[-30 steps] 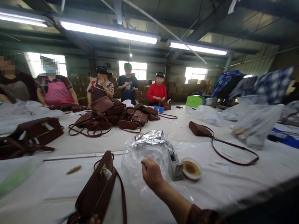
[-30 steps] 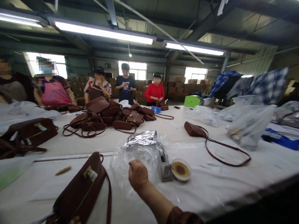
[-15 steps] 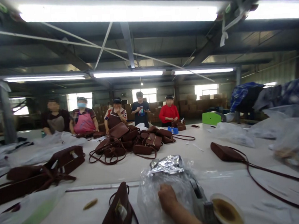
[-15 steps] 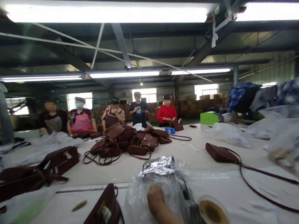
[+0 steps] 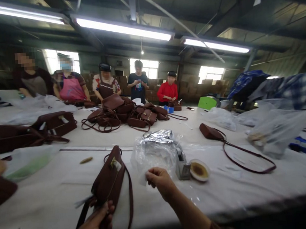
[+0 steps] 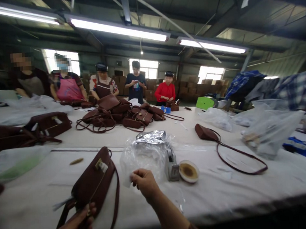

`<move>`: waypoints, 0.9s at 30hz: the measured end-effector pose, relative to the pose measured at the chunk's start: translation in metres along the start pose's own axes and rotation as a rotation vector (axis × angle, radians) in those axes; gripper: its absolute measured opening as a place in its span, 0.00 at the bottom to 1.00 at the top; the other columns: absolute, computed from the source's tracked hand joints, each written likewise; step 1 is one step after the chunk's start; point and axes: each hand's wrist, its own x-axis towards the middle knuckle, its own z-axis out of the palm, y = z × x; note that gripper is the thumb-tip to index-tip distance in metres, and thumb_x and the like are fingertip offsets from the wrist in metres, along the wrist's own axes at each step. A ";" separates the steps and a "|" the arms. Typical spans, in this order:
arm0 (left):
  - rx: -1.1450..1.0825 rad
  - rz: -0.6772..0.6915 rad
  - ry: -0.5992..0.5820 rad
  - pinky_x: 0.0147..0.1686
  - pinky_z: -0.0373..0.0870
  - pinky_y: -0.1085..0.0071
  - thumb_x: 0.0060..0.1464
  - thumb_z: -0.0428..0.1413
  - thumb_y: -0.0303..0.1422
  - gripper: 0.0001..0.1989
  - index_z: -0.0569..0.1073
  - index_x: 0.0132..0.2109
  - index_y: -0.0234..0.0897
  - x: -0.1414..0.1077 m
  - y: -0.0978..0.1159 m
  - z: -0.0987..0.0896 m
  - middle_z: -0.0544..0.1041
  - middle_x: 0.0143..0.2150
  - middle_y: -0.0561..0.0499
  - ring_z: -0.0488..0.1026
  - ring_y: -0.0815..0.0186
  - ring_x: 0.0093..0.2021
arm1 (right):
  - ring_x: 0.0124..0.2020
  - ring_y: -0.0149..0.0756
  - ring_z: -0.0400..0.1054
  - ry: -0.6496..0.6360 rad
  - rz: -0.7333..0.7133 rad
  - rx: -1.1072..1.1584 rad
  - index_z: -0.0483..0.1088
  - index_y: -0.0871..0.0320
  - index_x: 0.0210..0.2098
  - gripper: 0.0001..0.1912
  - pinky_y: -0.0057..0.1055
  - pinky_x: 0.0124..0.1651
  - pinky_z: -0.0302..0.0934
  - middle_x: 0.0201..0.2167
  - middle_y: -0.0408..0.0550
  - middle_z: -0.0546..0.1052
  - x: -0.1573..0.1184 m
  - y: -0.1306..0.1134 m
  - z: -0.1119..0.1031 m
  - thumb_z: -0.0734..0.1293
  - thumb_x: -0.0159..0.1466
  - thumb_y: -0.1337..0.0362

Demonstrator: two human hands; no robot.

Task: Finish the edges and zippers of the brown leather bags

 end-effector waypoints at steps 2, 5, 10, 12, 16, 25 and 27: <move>0.013 -0.053 -0.031 0.22 0.72 0.76 0.49 0.63 0.25 0.10 0.77 0.42 0.32 -0.008 0.003 0.003 0.81 0.33 0.48 0.75 0.69 0.24 | 0.19 0.25 0.58 -0.056 0.049 0.099 0.71 0.62 0.23 0.11 0.24 0.25 0.52 0.17 0.40 0.69 -0.017 -0.002 0.020 0.67 0.56 0.60; 0.017 -0.062 -0.043 0.24 0.71 0.77 0.50 0.63 0.26 0.09 0.77 0.41 0.30 -0.017 0.006 0.004 0.80 0.35 0.47 0.75 0.70 0.26 | 0.20 0.27 0.59 -0.110 0.061 0.040 0.70 0.61 0.20 0.10 0.25 0.26 0.54 0.16 0.39 0.68 -0.032 0.003 0.049 0.68 0.53 0.61; -0.028 -0.086 -0.109 0.34 0.73 0.70 0.49 0.64 0.29 0.09 0.77 0.38 0.30 -0.022 0.007 -0.001 0.80 0.39 0.42 0.79 0.61 0.38 | 0.22 0.30 0.63 -0.120 -0.033 -0.170 0.71 0.60 0.20 0.10 0.26 0.28 0.55 0.17 0.41 0.70 -0.037 0.014 0.082 0.67 0.54 0.62; -0.024 -0.076 -0.115 0.35 0.73 0.68 0.50 0.63 0.30 0.08 0.77 0.38 0.29 -0.023 0.007 -0.002 0.80 0.39 0.41 0.79 0.59 0.39 | 0.24 0.32 0.65 -0.097 -0.070 -0.233 0.72 0.60 0.21 0.09 0.27 0.29 0.56 0.19 0.43 0.72 -0.034 0.014 0.088 0.66 0.55 0.63; -0.012 -0.065 -0.090 0.35 0.73 0.66 0.50 0.64 0.31 0.09 0.77 0.37 0.31 -0.020 0.002 -0.003 0.80 0.36 0.45 0.78 0.60 0.37 | 0.25 0.33 0.66 -0.101 -0.080 -0.235 0.72 0.60 0.21 0.09 0.26 0.29 0.56 0.19 0.44 0.73 -0.031 0.012 0.097 0.65 0.55 0.64; -0.016 -0.036 -0.106 0.36 0.75 0.68 0.46 0.66 0.29 0.13 0.77 0.41 0.33 -0.013 -0.003 -0.003 0.80 0.36 0.47 0.78 0.64 0.34 | 0.24 0.31 0.67 -0.112 -0.102 -0.143 0.74 0.62 0.22 0.08 0.23 0.29 0.57 0.19 0.44 0.74 -0.032 0.005 0.102 0.64 0.56 0.71; 0.002 -0.057 -0.098 0.36 0.76 0.67 0.47 0.66 0.28 0.15 0.76 0.44 0.34 -0.009 -0.005 -0.005 0.81 0.39 0.46 0.78 0.62 0.36 | 0.25 0.31 0.69 -0.103 -0.112 -0.163 0.76 0.61 0.23 0.08 0.23 0.28 0.57 0.21 0.44 0.76 -0.031 0.002 0.102 0.65 0.55 0.72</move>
